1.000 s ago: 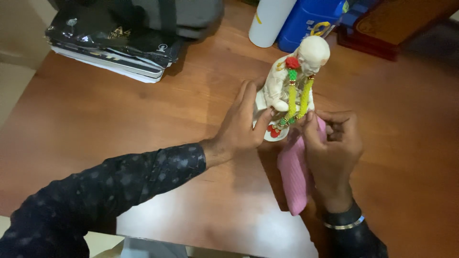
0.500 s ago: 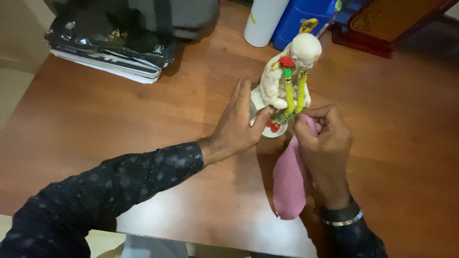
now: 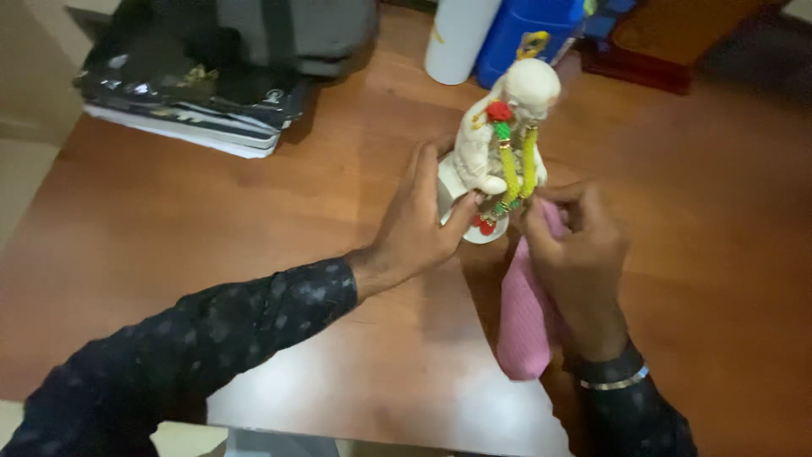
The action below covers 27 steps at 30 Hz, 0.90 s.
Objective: Cleaning a religious statue with a pink cloth and pouring water from a bottle.
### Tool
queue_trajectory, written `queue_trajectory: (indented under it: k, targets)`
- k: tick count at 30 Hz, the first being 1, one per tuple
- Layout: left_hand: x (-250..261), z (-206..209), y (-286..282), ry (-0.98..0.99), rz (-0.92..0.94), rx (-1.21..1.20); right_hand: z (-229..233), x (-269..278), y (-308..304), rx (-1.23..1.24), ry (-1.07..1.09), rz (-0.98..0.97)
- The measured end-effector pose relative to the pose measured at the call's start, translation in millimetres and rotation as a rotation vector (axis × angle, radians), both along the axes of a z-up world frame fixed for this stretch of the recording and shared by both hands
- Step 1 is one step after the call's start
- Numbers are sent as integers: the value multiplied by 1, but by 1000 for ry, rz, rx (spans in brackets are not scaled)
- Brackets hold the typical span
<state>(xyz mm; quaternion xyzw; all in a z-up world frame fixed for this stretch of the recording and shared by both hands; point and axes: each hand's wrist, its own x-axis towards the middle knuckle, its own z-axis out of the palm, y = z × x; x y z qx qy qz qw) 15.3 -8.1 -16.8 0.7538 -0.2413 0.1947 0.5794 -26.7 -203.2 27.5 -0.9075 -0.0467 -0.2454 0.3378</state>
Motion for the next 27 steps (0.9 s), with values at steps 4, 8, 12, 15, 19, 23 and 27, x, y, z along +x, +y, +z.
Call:
queue_trajectory:
  k: [4, 8, 12, 15, 19, 23, 27]
  targets:
    - [-3, 3, 1, -27, 34, 21, 2, -3, 6, 127, -95, 65]
    - [-1, 10, 1, 33, -41, -26, 11, -6, 14, 333, -144, 193]
    - [1, 0, -1, 1, 15, 51, 3, 1, -5, 190, -82, 181]
    - [1, 1, -2, 12, -21, -29, 17, -3, -3, 3, -124, 164]
    - [0, 4, 3, -14, -45, -19, 12, -7, 2, 97, -158, 113]
    - [3, -1, 1, -60, -45, 1, 14, -3, -1, 423, 14, 121]
    - [3, -4, -1, 35, -66, -19, 16, 0, -18, 188, -35, 246]
